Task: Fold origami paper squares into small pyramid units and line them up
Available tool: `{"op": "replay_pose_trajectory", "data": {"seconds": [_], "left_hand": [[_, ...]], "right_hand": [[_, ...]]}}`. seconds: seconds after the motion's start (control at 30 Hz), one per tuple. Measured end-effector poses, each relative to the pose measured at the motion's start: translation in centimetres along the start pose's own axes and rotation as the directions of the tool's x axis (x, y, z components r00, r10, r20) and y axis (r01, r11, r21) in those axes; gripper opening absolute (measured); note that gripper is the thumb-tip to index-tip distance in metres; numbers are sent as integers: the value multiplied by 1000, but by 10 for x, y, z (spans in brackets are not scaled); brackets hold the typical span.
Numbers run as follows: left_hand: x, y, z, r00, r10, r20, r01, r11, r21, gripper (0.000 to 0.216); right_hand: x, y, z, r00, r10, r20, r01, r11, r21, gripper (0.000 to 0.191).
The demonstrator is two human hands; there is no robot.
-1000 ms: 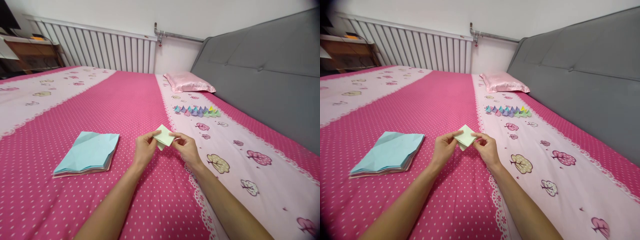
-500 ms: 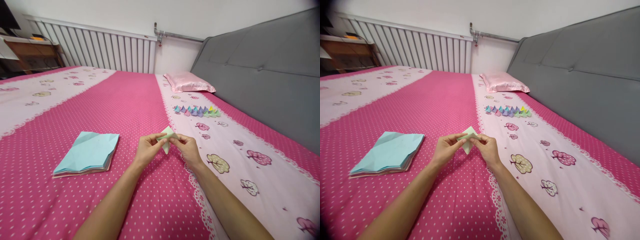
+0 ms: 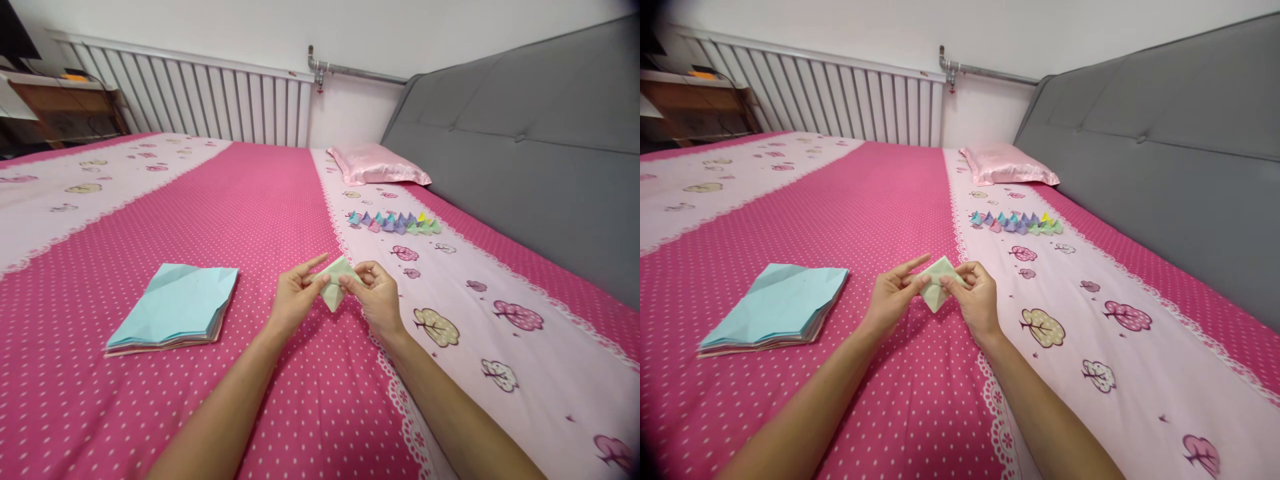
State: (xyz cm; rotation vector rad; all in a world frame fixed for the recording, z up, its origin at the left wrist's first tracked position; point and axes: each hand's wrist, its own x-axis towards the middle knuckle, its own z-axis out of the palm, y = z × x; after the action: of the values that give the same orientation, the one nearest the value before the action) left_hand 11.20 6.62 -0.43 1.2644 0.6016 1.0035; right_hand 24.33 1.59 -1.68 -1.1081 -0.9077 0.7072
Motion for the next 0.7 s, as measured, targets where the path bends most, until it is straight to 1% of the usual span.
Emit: {"op": "replay_pose_trajectory", "data": {"seconds": [0.07, 0.13, 0.2, 0.33, 0.47, 0.57, 0.63, 0.7], "left_hand": [[1, -1, -1, 1000, 1, 8, -1, 1000, 5, 60], [2, -3, -2, 1000, -14, 7, 14, 1000, 15, 58], [3, -4, -3, 1000, -21, 9, 21, 1000, 16, 53], [5, -6, -5, 1000, 5, 3, -5, 999, 53, 39], [6, -5, -7, 998, 51, 23, -53, 988, 143, 33], [4, -5, -7, 992, 97, 80, -115, 957, 267, 31], [3, -5, -6, 986, 98, 131, -138, 930, 341, 32], [1, -4, -4, 984, 99, 148, -148, 916, 372, 33]], "right_hand": [[1, -1, 0, 1000, 5, -23, -5, 1000, -1, 37], [1, -2, -1, 999, 9, -33, -9, 1000, -7, 39], [2, -3, -1, 999, 1, -33, -2, 1000, -20, 36], [3, -3, -2, 999, 1, -36, -3, 999, -38, 32], [4, -3, -3, 1000, 20, -19, -20, 1000, 3, 34], [4, -3, -4, 1000, 16, 13, -16, 1000, 11, 35], [4, -2, -5, 999, 12, 30, -13, 1000, 17, 36], [5, -2, -6, 1000, 0, 27, -1, 1000, 27, 35]]}}
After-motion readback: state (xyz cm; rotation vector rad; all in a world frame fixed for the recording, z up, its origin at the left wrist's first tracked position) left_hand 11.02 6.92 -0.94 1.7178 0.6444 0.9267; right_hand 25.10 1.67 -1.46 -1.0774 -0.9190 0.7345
